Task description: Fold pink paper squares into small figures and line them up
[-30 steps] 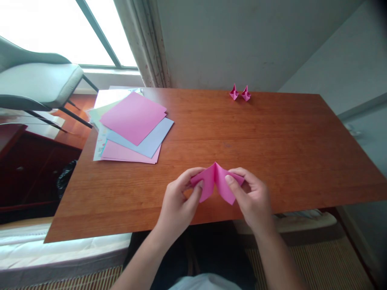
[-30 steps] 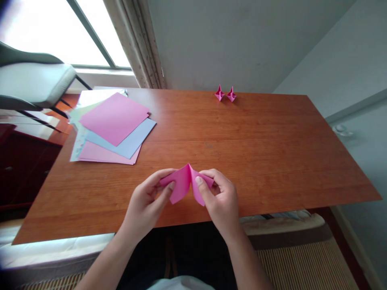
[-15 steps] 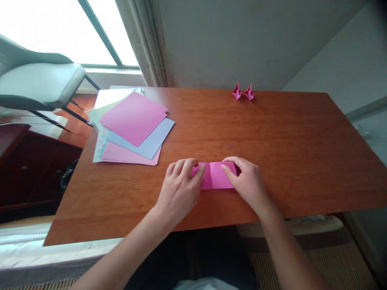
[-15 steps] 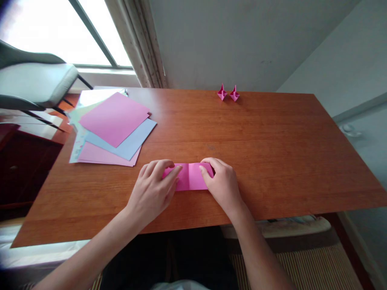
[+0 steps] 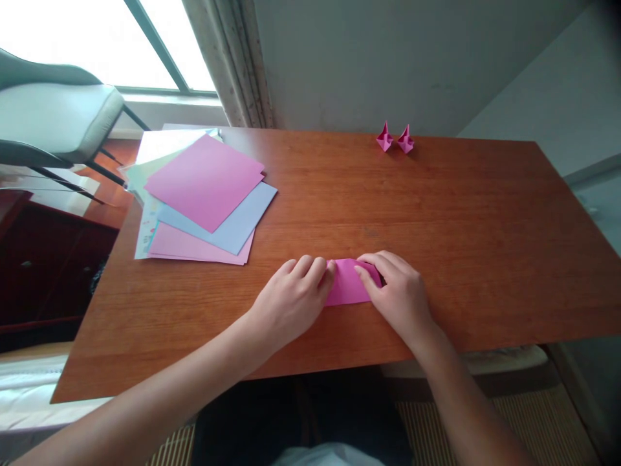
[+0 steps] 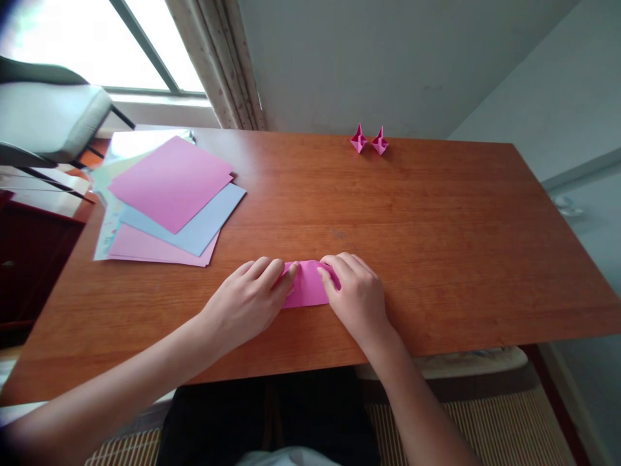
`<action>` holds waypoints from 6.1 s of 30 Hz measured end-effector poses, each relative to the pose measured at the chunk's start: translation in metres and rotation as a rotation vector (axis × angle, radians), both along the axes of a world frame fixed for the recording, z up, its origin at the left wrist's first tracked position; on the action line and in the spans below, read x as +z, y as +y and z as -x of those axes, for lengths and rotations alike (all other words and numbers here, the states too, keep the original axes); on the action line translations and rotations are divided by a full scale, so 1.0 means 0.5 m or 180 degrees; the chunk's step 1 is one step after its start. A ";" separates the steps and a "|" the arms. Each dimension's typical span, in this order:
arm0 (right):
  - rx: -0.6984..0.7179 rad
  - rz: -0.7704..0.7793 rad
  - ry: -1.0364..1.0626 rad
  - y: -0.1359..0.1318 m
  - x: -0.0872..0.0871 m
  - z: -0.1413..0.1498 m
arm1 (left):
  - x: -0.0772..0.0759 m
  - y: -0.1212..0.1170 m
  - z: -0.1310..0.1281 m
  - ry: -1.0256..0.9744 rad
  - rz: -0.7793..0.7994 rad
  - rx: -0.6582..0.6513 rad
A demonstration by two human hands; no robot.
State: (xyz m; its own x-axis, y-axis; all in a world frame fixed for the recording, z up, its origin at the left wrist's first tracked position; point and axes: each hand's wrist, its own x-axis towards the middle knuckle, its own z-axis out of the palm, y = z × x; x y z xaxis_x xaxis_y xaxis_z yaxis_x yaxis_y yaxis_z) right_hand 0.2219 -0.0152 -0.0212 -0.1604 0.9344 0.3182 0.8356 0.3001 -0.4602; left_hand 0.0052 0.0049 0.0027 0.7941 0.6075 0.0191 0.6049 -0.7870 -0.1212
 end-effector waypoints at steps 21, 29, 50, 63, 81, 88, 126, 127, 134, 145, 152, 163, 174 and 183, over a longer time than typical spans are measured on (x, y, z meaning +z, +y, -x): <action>0.1115 -0.0700 -0.0312 -0.051 0.003 -0.012 | -0.008 -0.005 -0.005 0.0038 0.0051 -0.0023; 0.1401 -0.0739 -0.0435 -0.050 -0.001 -0.024 | -0.014 -0.006 -0.004 -0.0039 0.0097 0.0042; 0.1417 -0.0675 -0.0470 -0.053 -0.004 -0.032 | -0.009 -0.004 -0.006 0.0001 0.0279 0.0101; 0.1448 -0.0536 -0.0401 -0.053 0.000 -0.031 | -0.009 -0.004 -0.005 -0.0035 0.0272 0.0125; 0.1375 -0.0481 -0.0400 -0.056 -0.002 -0.030 | -0.006 0.001 -0.006 -0.0067 0.0460 0.0157; 0.1395 -0.0508 -0.0414 -0.055 -0.001 -0.029 | 0.004 -0.012 0.008 -0.0300 0.0510 0.0248; 0.1432 -0.0580 -0.0393 -0.050 0.002 -0.026 | -0.018 -0.012 0.020 -0.0489 0.0200 -0.0373; 0.1432 -0.0581 -0.0389 -0.050 0.002 -0.026 | -0.018 -0.012 0.020 -0.0499 0.0188 -0.0368; 0.1443 -0.0579 -0.0387 -0.050 0.000 -0.027 | -0.017 -0.014 0.018 -0.0584 0.0140 -0.0342; 0.1451 -0.0575 -0.0351 -0.049 0.001 -0.028 | -0.016 -0.015 0.017 -0.0533 0.0095 -0.0315; 0.1460 -0.0567 -0.0324 -0.050 0.001 -0.028 | -0.015 -0.015 0.016 -0.0513 0.0072 -0.0318; 0.1479 -0.0504 -0.0321 -0.050 0.001 -0.029 | -0.008 -0.030 0.016 -0.0430 -0.0010 -0.0314; 0.1480 -0.0488 -0.0268 -0.049 -0.002 -0.029 | -0.013 -0.025 0.017 -0.0528 -0.0023 -0.0335; 0.1480 -0.0435 -0.0233 -0.049 -0.001 -0.030 | -0.010 -0.026 0.016 -0.0496 -0.0050 -0.0318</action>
State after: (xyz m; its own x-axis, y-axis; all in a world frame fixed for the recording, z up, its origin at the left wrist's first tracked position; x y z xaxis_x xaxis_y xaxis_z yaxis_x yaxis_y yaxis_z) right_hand 0.2367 -0.0398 -0.0219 -0.5772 0.7089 0.4053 0.6274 0.7027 -0.3356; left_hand -0.0029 -0.0079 -0.0021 0.8371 0.5244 0.1554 0.5363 -0.8428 -0.0447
